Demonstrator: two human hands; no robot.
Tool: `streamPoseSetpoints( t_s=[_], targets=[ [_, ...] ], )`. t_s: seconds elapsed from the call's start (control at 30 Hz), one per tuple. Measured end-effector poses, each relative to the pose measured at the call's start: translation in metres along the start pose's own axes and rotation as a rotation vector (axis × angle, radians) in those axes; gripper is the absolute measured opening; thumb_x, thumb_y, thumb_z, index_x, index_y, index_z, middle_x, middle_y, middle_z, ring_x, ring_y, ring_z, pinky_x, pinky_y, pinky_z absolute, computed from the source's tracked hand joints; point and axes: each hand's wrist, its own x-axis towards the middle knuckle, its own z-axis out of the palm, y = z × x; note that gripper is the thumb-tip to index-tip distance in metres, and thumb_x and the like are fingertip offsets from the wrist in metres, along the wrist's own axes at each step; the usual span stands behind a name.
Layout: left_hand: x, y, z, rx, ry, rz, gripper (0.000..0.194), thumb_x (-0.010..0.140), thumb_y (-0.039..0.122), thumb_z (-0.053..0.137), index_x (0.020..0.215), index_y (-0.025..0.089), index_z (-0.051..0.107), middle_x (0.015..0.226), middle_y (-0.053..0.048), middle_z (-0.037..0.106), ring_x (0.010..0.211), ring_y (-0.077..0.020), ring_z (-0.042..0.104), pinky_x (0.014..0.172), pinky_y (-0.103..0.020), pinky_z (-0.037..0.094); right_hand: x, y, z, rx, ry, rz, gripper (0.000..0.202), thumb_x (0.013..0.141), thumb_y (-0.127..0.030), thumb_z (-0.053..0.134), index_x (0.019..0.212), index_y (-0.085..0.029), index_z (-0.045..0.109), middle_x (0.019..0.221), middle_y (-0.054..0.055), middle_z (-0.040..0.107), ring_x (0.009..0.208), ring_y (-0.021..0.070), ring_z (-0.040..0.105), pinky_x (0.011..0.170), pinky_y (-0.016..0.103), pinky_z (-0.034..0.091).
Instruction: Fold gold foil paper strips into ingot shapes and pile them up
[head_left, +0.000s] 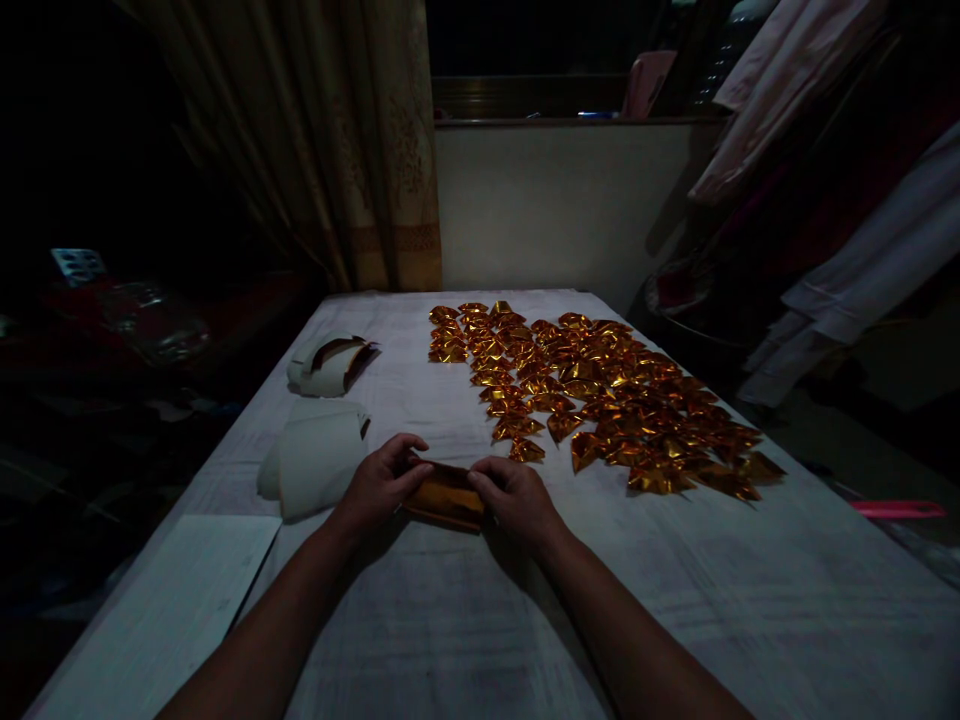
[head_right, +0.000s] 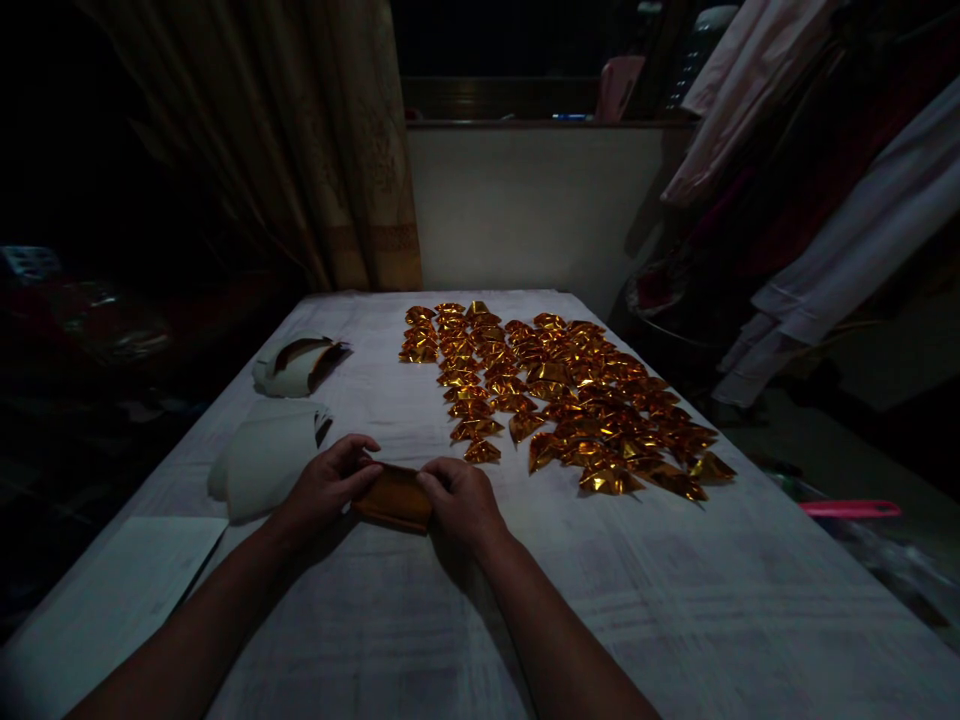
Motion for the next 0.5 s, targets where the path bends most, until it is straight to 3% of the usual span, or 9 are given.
streamPoseSetpoints(
  t_s=[0.23,0.5],
  targets=[
    [0.000,-0.004,-0.001,0.115,-0.025,0.005,0.034,0.076,0.042,0.066,0.101,0.021,0.057,0.073,0.003,0.060,0.063,-0.0130,0.056,0.058,-0.024,0.041,-0.002,-0.008,-0.003,-0.128,-0.006,0.024,0.019,0.088,-0.026,0.055,0.080,-0.021,0.072,0.078,0.001,0.072,0.075,0.0167,0.065,0.070,0.025,0.045],
    [-0.007,0.003,-0.005,0.817,-0.159,0.269,0.024,0.084,0.025,0.063,0.108,0.023,0.066,0.089,-0.003,0.067,0.088,-0.0214,0.062,0.081,-0.033,0.046,-0.009,-0.023,-0.007,-0.579,-0.084,0.034,0.012,0.092,-0.025,0.062,0.088,-0.023,0.073,0.092,0.002,0.072,0.087,0.0166,0.064,0.074,0.025,0.040]
  ],
)
